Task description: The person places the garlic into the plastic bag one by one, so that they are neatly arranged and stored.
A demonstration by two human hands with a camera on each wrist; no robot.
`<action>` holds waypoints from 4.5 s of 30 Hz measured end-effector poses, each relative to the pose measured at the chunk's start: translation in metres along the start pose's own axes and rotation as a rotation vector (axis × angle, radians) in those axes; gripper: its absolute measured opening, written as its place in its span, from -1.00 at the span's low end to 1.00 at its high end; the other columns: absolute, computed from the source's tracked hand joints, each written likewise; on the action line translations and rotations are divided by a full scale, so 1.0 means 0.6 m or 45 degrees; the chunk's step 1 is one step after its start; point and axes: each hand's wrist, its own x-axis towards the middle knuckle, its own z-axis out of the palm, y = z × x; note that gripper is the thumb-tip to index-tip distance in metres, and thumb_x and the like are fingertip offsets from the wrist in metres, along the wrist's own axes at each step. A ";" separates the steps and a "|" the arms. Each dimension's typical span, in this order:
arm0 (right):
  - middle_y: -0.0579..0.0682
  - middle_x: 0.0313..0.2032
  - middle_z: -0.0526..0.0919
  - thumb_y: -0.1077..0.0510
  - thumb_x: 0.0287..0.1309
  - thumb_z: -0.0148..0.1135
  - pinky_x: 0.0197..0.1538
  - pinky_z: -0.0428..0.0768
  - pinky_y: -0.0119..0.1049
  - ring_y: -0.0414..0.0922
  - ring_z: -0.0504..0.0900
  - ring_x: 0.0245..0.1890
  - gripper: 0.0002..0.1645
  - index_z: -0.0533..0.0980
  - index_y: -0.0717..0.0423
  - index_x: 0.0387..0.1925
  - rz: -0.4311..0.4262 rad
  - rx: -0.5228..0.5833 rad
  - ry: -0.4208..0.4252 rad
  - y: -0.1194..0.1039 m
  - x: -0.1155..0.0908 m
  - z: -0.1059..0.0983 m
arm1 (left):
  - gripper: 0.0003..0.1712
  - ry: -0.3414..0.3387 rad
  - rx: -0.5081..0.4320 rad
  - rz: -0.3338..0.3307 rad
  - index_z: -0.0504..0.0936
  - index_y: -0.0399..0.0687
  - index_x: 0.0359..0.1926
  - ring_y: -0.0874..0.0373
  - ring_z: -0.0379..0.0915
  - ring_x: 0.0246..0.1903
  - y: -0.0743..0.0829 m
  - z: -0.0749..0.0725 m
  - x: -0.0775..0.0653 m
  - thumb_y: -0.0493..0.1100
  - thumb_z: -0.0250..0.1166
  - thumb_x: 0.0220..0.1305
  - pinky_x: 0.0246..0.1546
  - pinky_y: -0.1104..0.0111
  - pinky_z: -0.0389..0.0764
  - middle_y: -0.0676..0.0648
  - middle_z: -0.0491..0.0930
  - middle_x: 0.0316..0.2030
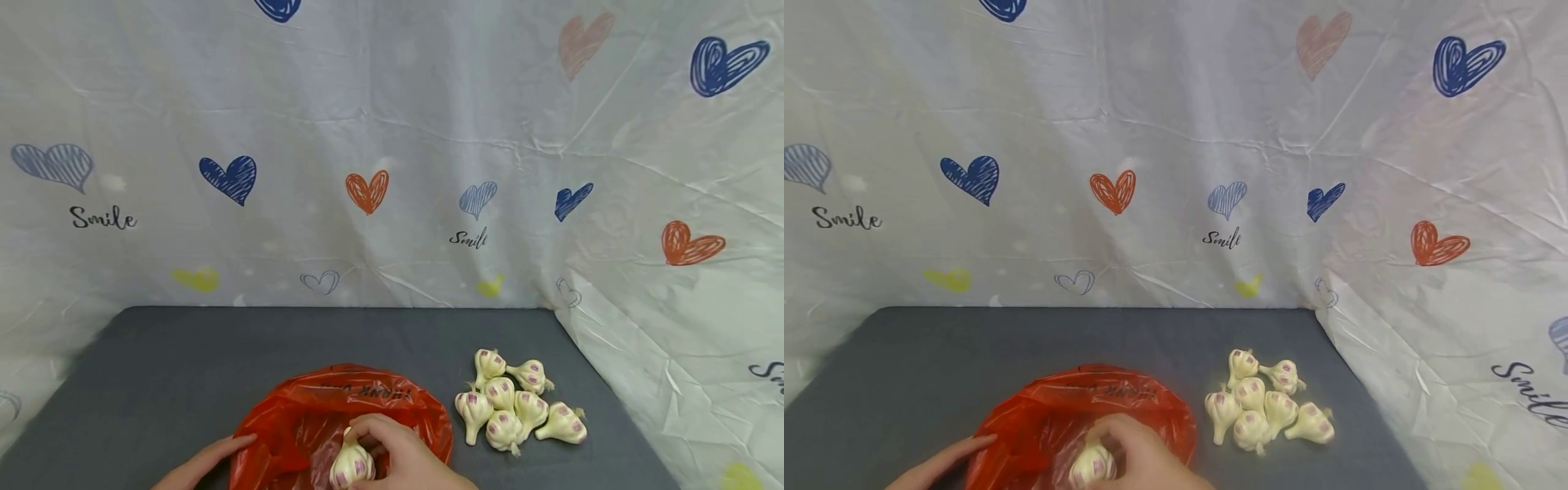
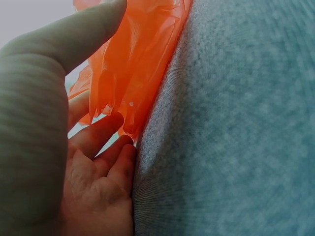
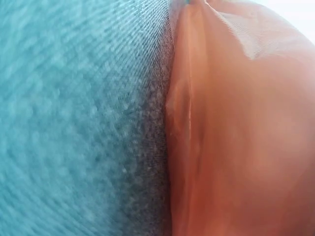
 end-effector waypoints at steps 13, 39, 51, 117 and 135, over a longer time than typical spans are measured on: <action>-0.13 0.20 0.65 0.09 0.50 0.44 0.18 0.65 -0.32 -0.24 0.65 0.13 -0.46 0.52 0.05 0.39 0.049 0.010 -0.019 -0.002 0.001 0.000 | -0.15 -0.011 -0.016 0.122 0.15 0.21 0.77 0.55 0.19 0.42 -0.012 0.002 0.004 -0.33 0.17 0.60 0.17 0.35 0.53 0.48 0.19 0.53; -0.06 0.32 0.60 0.08 0.47 0.47 0.28 0.59 -0.30 -0.27 0.57 0.22 -0.43 0.53 -0.02 0.41 -0.003 -0.122 0.012 -0.020 -0.003 -0.001 | -0.15 0.072 0.027 -0.003 0.23 0.19 0.73 0.50 0.26 0.40 0.001 0.006 0.000 -0.27 0.29 0.56 0.16 0.31 0.57 0.40 0.27 0.52; 0.02 0.42 0.54 0.04 0.48 0.44 0.38 0.55 -0.13 -0.17 0.53 0.35 -0.47 0.56 -0.10 0.40 -0.007 -0.174 0.089 -0.068 -0.018 -0.009 | -0.11 0.045 0.006 0.114 0.17 0.20 0.76 0.52 0.22 0.42 -0.008 -0.003 0.004 -0.35 0.24 0.55 0.15 0.33 0.56 0.46 0.21 0.53; 0.01 0.35 0.61 0.18 0.50 0.42 0.31 0.52 -0.46 -0.33 0.59 0.27 -0.45 0.53 0.14 0.42 -0.159 -0.548 1.192 -0.088 -0.145 -0.259 | 0.08 -0.141 -0.096 0.504 0.08 0.67 0.73 0.55 0.18 0.42 -0.062 -0.016 0.040 -0.52 0.04 0.55 0.13 0.42 0.49 0.51 0.15 0.55; 0.10 0.37 0.59 0.06 0.53 0.41 0.27 0.53 -0.50 -0.09 0.60 0.33 -0.44 0.51 0.15 0.41 -0.010 -0.522 1.190 -0.041 -0.149 -0.297 | 0.09 -0.083 0.017 0.447 0.09 0.62 0.74 0.53 0.22 0.40 -0.055 -0.015 0.033 -0.50 0.10 0.51 0.06 0.36 0.53 0.50 0.19 0.54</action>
